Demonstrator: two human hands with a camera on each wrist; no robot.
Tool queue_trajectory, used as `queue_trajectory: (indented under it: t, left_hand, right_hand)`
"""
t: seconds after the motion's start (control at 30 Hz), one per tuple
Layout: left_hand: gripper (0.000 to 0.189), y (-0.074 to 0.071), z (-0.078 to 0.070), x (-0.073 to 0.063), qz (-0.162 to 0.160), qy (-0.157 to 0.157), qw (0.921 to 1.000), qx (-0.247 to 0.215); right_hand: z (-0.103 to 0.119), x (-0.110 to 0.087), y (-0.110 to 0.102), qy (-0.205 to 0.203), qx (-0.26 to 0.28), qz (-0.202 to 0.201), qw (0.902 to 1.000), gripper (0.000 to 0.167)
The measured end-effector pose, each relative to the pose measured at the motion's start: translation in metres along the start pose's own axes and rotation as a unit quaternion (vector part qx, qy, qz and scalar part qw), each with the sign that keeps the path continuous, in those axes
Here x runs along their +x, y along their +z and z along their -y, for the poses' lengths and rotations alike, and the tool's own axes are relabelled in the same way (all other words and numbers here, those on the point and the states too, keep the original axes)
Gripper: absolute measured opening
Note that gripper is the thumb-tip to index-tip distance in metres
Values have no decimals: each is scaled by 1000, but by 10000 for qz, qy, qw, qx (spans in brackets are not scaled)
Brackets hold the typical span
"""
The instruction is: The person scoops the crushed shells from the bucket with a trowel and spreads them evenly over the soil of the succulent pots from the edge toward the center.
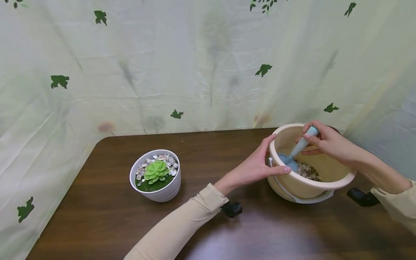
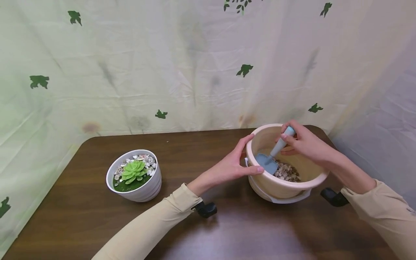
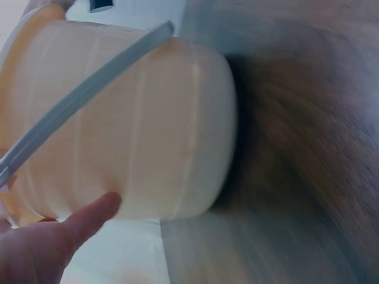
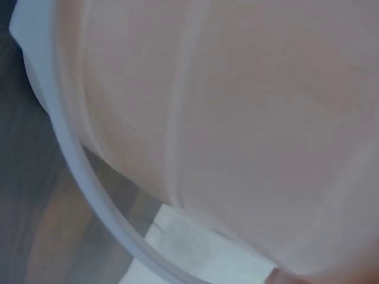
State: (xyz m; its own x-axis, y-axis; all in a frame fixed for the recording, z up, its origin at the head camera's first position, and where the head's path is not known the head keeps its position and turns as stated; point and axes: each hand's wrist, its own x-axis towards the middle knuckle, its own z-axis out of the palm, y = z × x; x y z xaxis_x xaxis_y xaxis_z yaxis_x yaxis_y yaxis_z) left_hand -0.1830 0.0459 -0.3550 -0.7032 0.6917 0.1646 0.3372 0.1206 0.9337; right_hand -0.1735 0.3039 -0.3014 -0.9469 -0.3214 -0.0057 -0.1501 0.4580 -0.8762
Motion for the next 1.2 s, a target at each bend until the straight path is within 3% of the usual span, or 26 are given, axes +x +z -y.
queue_trajectory:
  t: [0.13,0.27,0.63,0.8,0.93,1.07,1.2]
  left_hand:
    - [98,-2,-2,0,-131,134,9976,664]
    - [98,-2,-4,0,-149,147,9957,899]
    - [99,2,-5,0,-90,86,9971,744]
    - [100,3,-6,-1,-150,40,9979,624]
    - [100,2,-6,-2,-205,-5,9981,586]
    - [100,2,-6,-3,-265,-25,9977,628]
    - [99,1,-4,-3,-272,-27,9978,612]
  right_hand:
    - [1,3,1,-186,234,460,9985,16]
    - [0,4,2,-59,295,491,9983,16]
    - [-2,-3,-3,535,409,202,9975,27]
    - [-1,-11,-15,569,509,-16,9971,27]
    - [-4,-18,-25,332,1410,-43,9894,16]
    - [-9,-24,-32,15,2504,120,9681,9]
    - [-11,-29,-34,-51,2668,96,9637,8]
